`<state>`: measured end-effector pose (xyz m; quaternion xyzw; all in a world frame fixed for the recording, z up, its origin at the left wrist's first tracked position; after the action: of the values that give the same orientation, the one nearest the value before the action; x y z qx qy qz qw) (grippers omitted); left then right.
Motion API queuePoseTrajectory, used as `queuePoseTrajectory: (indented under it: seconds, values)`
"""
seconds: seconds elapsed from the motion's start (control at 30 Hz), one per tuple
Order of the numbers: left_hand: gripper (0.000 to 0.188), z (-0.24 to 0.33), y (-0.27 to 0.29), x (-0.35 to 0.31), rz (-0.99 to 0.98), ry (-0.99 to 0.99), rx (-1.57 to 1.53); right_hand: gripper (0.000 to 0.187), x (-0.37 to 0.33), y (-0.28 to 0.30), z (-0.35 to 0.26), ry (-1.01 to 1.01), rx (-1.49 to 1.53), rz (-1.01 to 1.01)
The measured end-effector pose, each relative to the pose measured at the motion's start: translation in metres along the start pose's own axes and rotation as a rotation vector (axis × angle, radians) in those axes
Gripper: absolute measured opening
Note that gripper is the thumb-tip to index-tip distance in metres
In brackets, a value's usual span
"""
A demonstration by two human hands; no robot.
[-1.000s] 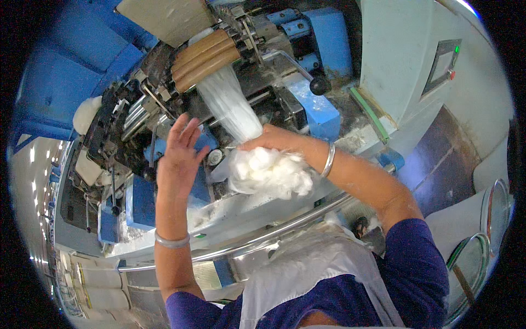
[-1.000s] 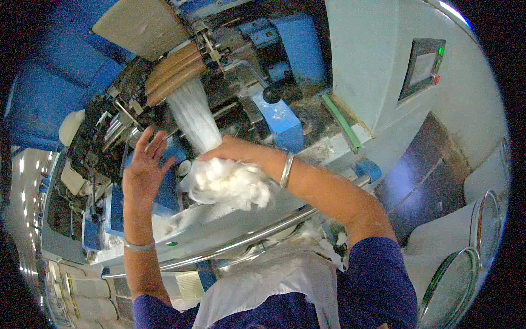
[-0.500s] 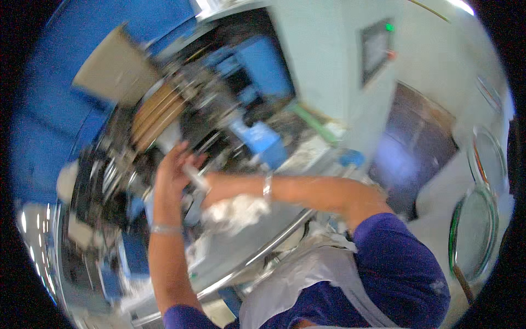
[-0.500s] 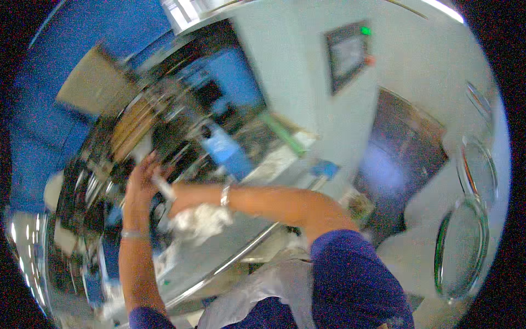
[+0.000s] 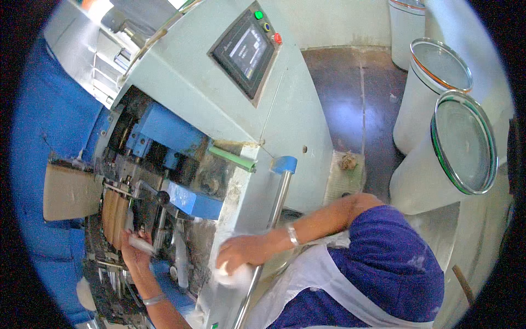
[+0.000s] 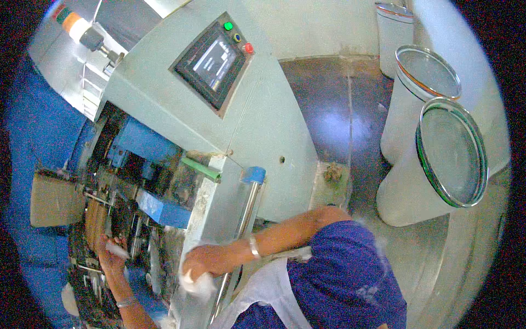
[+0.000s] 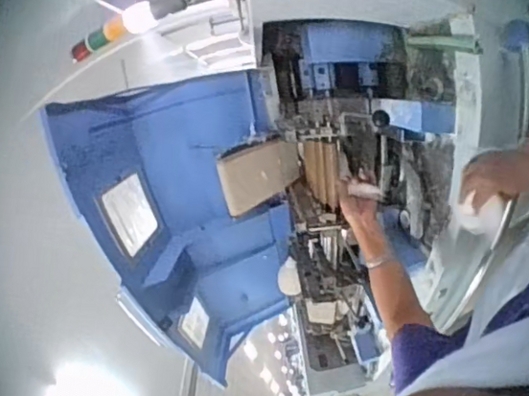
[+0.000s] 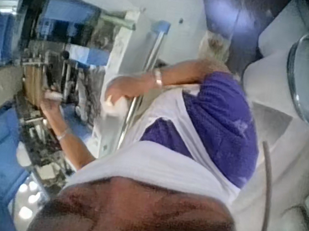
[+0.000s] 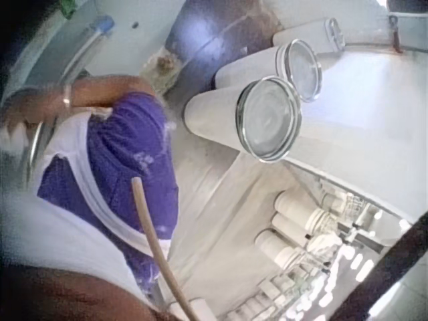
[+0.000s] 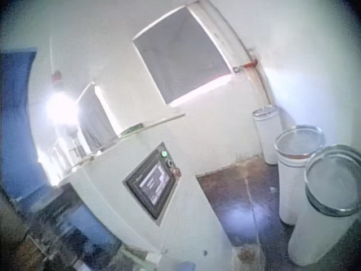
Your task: The person feeds white fibrous material into a textile machine, guides it through rollers, and collects the processed output. They repeatedly adjust the material and clear the machine's surface while maintaining the flow of the process.
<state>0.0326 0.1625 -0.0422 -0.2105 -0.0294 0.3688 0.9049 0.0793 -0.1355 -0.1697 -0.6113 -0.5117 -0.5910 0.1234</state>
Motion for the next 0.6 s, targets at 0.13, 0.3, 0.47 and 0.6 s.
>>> queuePoseTrajectory:
  seconds: [0.13,0.3,0.47,0.6]
  values:
    - [0.02,-0.003,0.0,-0.006,-0.04,0.011,0.075,0.052,-0.128,0.026,-0.014,-0.494,0.794,0.098]
    - [0.016,-0.01,0.019,-0.005,-0.031,0.007,0.105,0.053,-0.267,-0.007,-0.013,-0.854,0.725,0.066]
    - [0.016,-0.013,0.02,0.002,-0.079,0.064,0.122,0.051,-0.323,-0.095,0.046,-0.911,0.286,-0.55]
    - [0.016,-0.018,0.018,0.006,-0.027,0.094,0.143,0.049,-0.358,-0.183,0.087,-0.706,-0.037,-1.037]
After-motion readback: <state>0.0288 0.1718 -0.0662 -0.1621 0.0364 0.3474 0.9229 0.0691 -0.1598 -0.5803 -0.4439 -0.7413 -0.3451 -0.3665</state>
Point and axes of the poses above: each hand's wrist, its own x-axis towards the middle knuckle, its own y-axis out of the back of the hand, z = x × y, the point moved 6 cm from there along x, towards the middle knuckle, and after that the axes turned 2 degrees about x, right-handed, at the moved point
